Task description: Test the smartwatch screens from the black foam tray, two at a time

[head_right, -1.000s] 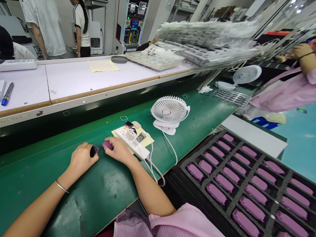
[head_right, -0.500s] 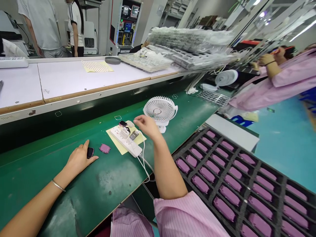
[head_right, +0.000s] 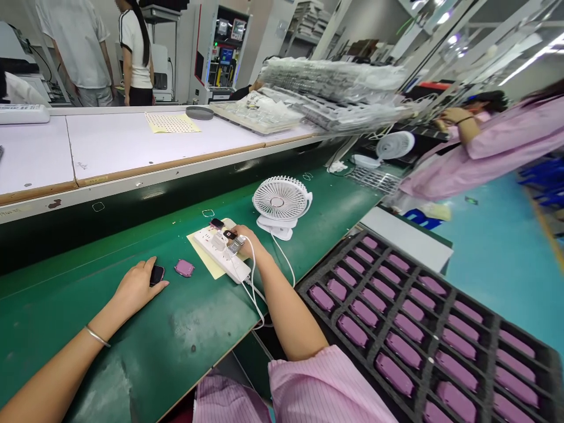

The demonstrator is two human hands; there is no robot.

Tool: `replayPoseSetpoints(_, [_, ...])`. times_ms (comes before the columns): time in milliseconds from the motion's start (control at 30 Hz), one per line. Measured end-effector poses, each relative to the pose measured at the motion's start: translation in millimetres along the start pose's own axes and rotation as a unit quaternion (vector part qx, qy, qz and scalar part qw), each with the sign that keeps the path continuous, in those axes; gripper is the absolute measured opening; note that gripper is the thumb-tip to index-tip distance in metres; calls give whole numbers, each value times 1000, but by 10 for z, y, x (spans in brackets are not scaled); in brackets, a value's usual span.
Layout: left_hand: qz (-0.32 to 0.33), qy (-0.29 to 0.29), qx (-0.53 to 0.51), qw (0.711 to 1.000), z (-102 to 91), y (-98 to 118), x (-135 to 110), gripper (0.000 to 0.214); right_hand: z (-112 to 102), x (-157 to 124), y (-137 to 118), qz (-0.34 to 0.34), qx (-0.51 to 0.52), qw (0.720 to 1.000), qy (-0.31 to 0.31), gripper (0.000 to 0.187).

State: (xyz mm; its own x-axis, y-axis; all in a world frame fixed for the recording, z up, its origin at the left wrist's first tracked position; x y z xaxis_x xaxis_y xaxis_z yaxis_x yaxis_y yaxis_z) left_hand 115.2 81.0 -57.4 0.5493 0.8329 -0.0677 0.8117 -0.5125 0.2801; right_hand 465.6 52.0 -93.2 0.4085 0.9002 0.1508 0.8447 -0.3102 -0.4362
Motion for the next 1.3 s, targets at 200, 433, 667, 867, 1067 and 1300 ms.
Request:
replayPoseSetpoints(200, [-2,-1,5,1000,4,-16,14,70,-18,-69,54,25,-4,999,36,21])
replayPoseSetpoints(433, [1,3,3,1000,1,-27,31,68,-213,-186,7,-3,-13,997,80,18])
replayPoseSetpoints(667, [6,-2,5,1000,16,-40,40,66,-326,-180,-92,36,-14,987,157,18])
replayPoseSetpoints(867, [8,-19,-2,1000,-35,-72,38,77,-798,-72,-526,4,22,972,235,31])
replayPoseSetpoints(1067, [18,-20,19,999,-63,-79,18,75,-1329,345,-1666,-281,83,934,203,25])
replayPoseSetpoints(1300, [26,-13,-17,999,-7,-112,35,84,-995,626,-3594,-427,144,891,48,23])
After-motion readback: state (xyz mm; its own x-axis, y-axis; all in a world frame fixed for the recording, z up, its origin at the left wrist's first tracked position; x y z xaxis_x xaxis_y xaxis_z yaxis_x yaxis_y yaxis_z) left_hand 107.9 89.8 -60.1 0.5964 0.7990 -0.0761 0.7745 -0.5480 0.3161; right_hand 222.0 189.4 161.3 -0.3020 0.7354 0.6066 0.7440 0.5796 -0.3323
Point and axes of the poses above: each hand's wrist, its own x-axis towards the middle knuckle, its own z-axis out of the palm, y = z × x, the point moved 1 cm from there along x, towards the middle knuckle, and after that the axes turned 8 degrees about y, right-handed, at the moved point
